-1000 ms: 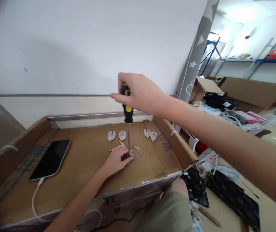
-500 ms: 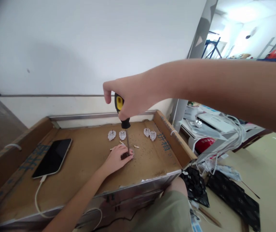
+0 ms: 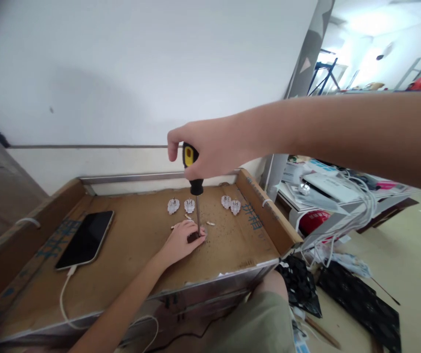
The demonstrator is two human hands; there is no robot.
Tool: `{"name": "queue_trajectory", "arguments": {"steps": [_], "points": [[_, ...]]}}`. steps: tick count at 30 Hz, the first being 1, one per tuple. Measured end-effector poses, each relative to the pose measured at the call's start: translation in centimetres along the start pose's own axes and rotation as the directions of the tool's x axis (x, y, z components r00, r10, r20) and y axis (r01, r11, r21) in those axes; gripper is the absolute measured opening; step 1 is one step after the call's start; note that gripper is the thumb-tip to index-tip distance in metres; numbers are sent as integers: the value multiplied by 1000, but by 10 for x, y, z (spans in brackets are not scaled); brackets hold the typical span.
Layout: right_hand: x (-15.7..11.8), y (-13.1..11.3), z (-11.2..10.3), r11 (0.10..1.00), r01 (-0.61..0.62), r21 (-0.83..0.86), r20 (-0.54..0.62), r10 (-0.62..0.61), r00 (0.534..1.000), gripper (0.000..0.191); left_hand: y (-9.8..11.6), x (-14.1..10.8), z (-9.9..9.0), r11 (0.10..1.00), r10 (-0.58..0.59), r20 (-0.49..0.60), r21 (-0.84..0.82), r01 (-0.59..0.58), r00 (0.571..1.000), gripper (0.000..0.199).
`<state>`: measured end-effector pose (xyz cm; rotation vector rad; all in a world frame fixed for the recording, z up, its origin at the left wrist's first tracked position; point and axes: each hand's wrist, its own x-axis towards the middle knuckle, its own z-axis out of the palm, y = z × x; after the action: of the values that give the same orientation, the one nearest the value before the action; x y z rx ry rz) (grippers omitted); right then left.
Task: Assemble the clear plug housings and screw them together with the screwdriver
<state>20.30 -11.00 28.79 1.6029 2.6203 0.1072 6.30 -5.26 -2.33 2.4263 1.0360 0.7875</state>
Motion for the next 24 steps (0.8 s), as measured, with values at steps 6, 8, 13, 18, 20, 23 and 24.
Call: {"name": "queue_trajectory", "arguments": {"steps": [6,8,13,18,20,23,24], "points": [[3,3,9,998,58,32,-128,-54,990,28,-1,1,0,1000,16,-6,0,-16,1000,9],[3,3,9,997,45,61,-109,-39,993,36,-1,1,0,1000,19,-7,4,-19,1000,10],[1,6,7,997,22,-76,-90,-29,996,39,-1,1,0,1000,11,-6,7,-11,1000,9],[-6,3,7,996,79,-48,-89,-83,993,48,-1,1,0,1000,12,-16,8,-12,1000,11],[-8,1,7,994,102,-46,-83,-106,991,37,-1,1,0,1000,15,-14,5,-15,1000,11],[-9,0,5,995,96,-39,-58,-98,993,36,-2,1,0,1000,18,-11,2,-18,1000,11],[-8,1,5,996,81,-48,-53,-84,995,38,-2,2,0,1000,16,-12,4,-16,1000,11]]}}
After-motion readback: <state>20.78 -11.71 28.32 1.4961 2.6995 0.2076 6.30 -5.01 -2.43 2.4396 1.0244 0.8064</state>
